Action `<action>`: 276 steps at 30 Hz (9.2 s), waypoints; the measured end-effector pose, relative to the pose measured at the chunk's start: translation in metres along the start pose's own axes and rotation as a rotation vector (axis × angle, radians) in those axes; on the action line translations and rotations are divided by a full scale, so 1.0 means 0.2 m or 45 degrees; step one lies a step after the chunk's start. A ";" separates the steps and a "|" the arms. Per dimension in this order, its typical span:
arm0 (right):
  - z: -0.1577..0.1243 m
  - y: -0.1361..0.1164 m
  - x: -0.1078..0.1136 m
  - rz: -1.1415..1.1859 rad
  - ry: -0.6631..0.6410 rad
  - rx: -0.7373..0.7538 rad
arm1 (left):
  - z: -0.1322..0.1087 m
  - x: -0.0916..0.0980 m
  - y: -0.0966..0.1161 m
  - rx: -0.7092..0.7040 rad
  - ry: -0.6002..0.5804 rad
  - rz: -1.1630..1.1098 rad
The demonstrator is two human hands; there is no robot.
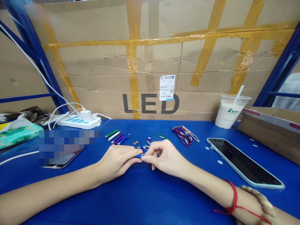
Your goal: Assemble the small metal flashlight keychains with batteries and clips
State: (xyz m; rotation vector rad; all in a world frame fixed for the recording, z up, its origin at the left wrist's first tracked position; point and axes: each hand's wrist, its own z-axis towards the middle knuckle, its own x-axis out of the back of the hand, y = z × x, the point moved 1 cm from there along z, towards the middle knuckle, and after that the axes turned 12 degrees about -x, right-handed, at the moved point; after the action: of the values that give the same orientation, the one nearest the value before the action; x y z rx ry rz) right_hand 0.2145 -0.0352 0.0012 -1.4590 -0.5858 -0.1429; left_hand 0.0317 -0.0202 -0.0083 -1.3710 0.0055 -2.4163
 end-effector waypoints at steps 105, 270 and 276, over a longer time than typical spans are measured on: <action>0.04 0.03 0.03 -0.867 0.175 0.465 | 0.04 0.00 -0.02 0.925 0.346 -0.873; 0.01 0.02 0.03 -0.707 0.339 0.487 | 0.05 0.00 -0.02 0.800 0.185 -0.720; -0.03 -0.01 0.00 -0.762 0.045 0.654 | 0.05 0.00 -0.03 0.864 0.240 -0.868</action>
State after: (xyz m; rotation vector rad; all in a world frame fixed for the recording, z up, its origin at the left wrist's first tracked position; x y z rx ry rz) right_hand 0.2160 -0.0420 0.0037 -0.7541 -0.9401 -0.4504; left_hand 0.0373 -0.0129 -0.0015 -0.8980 -1.2875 -2.6345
